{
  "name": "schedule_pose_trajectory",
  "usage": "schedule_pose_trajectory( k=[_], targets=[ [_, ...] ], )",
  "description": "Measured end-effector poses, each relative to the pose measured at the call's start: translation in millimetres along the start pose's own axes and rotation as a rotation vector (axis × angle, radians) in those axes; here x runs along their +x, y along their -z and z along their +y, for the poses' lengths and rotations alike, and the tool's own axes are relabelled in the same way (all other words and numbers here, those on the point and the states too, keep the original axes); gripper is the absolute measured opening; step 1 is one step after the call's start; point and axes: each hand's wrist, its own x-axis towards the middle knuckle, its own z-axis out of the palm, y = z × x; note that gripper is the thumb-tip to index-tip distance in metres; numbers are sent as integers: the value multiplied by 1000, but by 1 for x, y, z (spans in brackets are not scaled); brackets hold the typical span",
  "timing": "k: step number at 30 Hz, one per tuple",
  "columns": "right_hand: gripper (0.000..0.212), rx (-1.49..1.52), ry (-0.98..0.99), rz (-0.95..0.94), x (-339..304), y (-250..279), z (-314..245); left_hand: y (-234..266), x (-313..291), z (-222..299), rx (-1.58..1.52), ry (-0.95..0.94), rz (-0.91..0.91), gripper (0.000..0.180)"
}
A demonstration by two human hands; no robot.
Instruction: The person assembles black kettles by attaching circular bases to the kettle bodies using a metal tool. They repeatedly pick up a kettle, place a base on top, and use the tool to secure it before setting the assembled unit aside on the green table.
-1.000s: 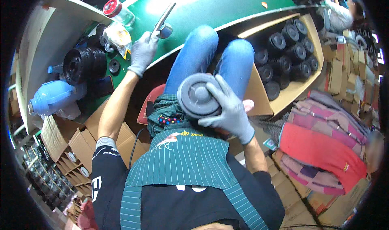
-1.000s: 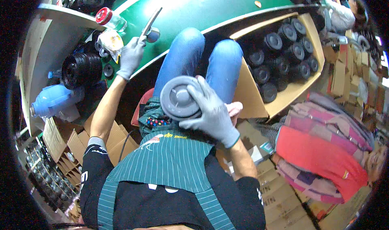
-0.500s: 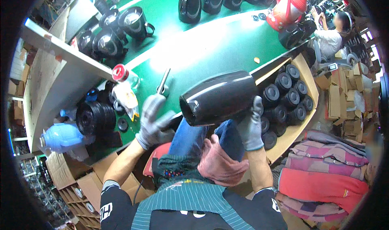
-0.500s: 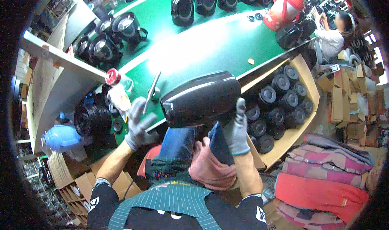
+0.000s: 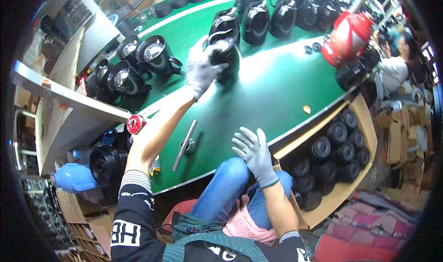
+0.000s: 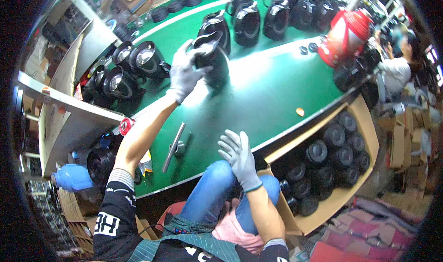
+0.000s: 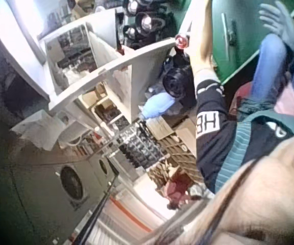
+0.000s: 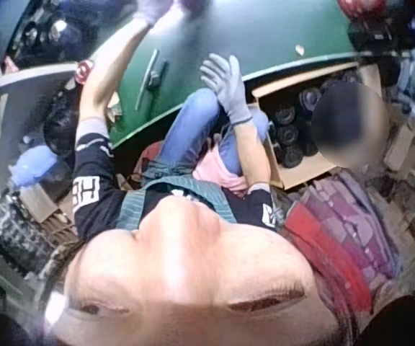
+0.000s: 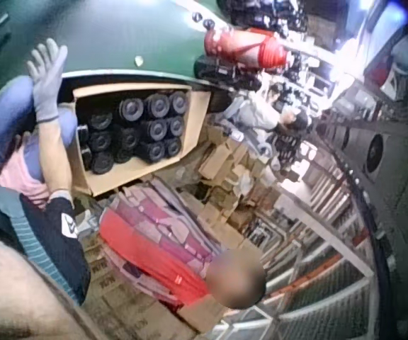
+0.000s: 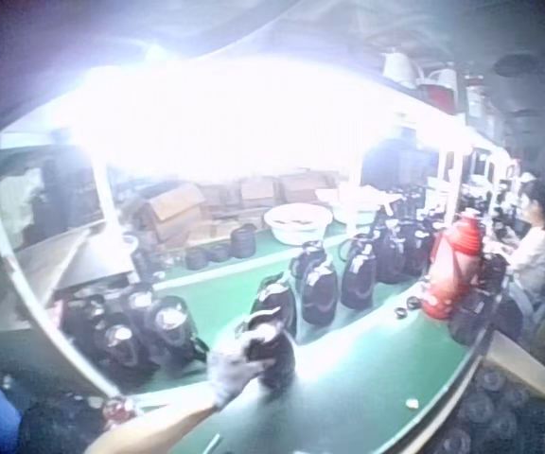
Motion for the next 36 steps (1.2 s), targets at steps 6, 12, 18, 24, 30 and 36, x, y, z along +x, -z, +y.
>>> schedule_pose_trajectory(
  k=[6,12,18,24,30,36],
  targets=[
    [77,-76,51,85,-4,-15,3,-45,54,-45,149,87,75,66],
    [76,-157,108,39,-8,-18,2,-7,67,-85,443,-57,37,72],
    [73,-318,140,35,-7,-23,11,110,-3,-153,962,249,-391,42],
    [53,-704,505,-75,-35,-47,4,146,-23,-126,479,-44,-274,36],
    [72,-1510,1340,-135,-93,-123,-42,231,-83,38,278,-331,-226,21],
    [27,-1827,1413,-241,-178,-142,-45,295,-157,148,-22,-461,-386,26]
  ],
)
